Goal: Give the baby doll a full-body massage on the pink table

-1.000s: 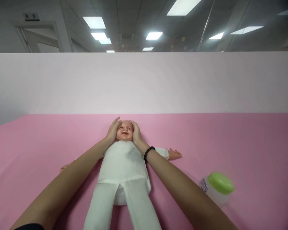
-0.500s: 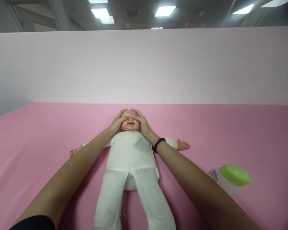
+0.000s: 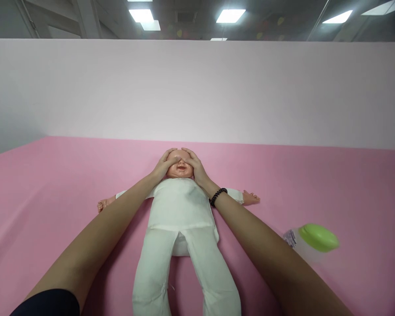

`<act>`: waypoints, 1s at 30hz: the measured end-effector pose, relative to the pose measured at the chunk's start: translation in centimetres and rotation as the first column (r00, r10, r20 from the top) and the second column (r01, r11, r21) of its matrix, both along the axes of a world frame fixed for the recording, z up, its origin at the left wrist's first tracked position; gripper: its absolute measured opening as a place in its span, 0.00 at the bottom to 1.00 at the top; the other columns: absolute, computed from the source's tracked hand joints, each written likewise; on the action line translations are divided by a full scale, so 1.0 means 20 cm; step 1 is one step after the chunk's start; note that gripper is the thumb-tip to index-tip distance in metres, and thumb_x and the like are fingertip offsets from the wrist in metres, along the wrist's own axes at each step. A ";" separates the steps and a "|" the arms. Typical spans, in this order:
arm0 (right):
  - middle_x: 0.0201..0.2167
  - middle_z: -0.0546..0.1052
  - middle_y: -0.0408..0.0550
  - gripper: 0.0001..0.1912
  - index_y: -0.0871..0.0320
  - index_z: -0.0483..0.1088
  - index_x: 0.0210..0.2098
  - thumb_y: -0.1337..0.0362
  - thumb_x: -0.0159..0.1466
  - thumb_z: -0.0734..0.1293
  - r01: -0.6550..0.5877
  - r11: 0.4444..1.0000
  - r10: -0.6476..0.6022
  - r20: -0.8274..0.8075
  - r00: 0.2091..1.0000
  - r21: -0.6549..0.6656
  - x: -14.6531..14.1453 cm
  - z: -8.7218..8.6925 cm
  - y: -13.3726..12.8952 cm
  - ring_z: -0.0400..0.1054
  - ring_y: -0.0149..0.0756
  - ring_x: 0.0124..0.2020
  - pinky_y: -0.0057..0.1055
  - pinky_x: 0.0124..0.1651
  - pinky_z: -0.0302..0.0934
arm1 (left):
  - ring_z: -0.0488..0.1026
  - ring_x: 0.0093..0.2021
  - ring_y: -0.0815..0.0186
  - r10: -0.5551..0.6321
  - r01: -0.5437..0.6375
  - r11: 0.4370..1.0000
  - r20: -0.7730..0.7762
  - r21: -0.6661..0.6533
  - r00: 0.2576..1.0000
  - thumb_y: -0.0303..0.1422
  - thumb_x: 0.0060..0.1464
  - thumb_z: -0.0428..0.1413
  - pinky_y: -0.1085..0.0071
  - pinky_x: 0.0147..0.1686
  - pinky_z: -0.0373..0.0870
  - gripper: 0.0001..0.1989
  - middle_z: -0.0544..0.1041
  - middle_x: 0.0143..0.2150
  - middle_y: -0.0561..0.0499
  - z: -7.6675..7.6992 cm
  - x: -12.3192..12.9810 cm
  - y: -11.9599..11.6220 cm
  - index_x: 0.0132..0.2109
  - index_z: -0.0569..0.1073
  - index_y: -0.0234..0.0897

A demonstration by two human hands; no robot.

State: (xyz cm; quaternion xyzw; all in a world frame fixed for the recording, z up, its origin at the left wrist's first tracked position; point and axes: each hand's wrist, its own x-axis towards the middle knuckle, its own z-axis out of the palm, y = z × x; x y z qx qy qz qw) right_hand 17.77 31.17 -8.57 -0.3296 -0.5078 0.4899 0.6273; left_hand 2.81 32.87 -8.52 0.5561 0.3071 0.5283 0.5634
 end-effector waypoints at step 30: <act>0.57 0.73 0.46 0.24 0.54 0.72 0.51 0.57 0.54 0.65 0.046 0.998 -0.048 0.037 0.998 0.038 0.00 -0.04 0.05 0.63 0.43 0.61 0.41 0.66 0.56 | 0.72 0.53 0.55 0.052 -0.051 0.998 0.025 -0.029 0.998 0.38 0.47 0.61 0.59 0.56 0.68 0.24 0.74 0.52 0.46 0.02 0.03 -0.02 0.52 0.71 0.39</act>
